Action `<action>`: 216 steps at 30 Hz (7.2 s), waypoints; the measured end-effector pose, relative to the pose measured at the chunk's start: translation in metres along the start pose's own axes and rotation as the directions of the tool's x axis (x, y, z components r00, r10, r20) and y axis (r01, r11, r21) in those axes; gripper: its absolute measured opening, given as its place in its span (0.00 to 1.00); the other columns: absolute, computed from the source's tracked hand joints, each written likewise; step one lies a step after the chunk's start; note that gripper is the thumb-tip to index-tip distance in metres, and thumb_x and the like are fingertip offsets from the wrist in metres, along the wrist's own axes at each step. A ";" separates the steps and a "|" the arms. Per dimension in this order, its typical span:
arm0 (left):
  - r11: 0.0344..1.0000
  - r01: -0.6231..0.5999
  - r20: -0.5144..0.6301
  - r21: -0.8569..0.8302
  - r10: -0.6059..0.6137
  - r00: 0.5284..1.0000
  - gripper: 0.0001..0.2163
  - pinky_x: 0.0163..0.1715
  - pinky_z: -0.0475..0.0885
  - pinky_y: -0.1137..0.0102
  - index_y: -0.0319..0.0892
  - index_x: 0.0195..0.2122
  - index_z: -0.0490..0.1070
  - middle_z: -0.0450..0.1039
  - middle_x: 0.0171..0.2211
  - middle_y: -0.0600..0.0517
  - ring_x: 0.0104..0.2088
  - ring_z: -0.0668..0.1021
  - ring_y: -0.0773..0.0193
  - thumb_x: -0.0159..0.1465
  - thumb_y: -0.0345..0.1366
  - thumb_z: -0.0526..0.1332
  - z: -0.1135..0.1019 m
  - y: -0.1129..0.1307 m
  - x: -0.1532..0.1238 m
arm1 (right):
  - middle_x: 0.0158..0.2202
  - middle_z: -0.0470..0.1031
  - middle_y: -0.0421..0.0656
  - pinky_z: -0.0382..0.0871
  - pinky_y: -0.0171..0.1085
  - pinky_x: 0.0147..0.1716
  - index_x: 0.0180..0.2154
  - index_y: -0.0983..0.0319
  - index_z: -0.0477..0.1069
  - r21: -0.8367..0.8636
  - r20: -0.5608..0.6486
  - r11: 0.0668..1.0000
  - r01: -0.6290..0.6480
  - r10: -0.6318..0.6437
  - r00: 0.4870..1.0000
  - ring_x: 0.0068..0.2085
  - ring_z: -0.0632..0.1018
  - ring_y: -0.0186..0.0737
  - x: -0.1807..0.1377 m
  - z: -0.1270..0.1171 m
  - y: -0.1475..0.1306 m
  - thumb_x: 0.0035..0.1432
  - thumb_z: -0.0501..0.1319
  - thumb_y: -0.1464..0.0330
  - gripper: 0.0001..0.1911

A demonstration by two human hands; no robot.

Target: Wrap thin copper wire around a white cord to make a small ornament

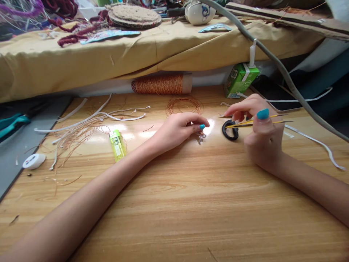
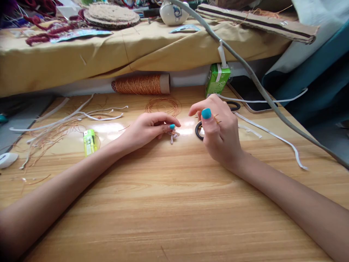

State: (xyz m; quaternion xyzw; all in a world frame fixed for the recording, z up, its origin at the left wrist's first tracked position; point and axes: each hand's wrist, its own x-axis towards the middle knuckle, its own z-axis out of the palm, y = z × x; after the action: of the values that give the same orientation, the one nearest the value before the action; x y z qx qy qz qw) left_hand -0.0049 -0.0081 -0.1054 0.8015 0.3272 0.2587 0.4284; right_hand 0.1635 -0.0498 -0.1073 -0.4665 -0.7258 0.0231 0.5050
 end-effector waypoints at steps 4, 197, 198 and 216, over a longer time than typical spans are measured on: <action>1.000 0.013 -0.011 -0.010 -0.013 1.000 0.09 0.30 0.65 0.75 0.37 0.34 0.71 0.71 0.28 0.52 0.28 0.71 0.72 0.56 0.29 0.53 0.000 0.002 0.000 | 0.27 0.63 0.43 0.59 0.39 0.29 0.29 0.57 0.68 -0.039 0.099 0.999 -0.032 0.036 0.994 0.29 0.67 0.37 0.000 -0.001 0.000 0.57 0.40 0.56 0.22; 0.650 -0.289 0.108 0.703 0.304 0.947 0.13 0.19 0.59 0.75 0.41 0.32 0.69 0.67 0.38 0.49 0.24 0.70 0.71 0.59 0.37 0.46 0.014 0.006 -0.012 | 0.18 0.64 0.38 0.55 0.32 0.17 0.23 0.61 0.63 0.057 0.375 0.927 -0.371 0.325 0.868 0.20 0.66 0.31 0.004 -0.002 -0.010 0.51 0.54 0.58 0.14; 0.639 -0.297 0.117 0.710 0.309 0.944 0.13 0.19 0.59 0.75 0.41 0.33 0.69 0.67 0.38 0.49 0.24 0.70 0.71 0.59 0.37 0.46 0.014 0.006 -0.013 | 0.18 0.64 0.38 0.55 0.31 0.17 0.23 0.61 0.63 0.060 0.359 0.922 -0.381 0.337 0.871 0.20 0.66 0.30 0.004 -0.002 -0.010 0.51 0.54 0.58 0.14; 0.605 -0.253 0.136 0.755 0.233 0.963 0.12 0.22 0.61 0.76 0.40 0.39 0.63 0.65 0.40 0.48 0.27 0.70 0.70 0.62 0.36 0.43 0.015 0.005 -0.011 | 0.17 0.63 0.36 0.54 0.31 0.17 0.25 0.62 0.64 0.103 0.447 0.902 -0.420 0.336 0.829 0.18 0.63 0.28 0.006 -0.001 -0.005 0.50 0.54 0.56 0.15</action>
State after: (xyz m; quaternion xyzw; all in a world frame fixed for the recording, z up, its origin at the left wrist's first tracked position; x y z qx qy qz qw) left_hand 0.0001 -0.0260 -0.1101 0.9467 0.2890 0.1419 0.0136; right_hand 0.1607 -0.0488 -0.1007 -0.5331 -0.7036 0.2939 0.3664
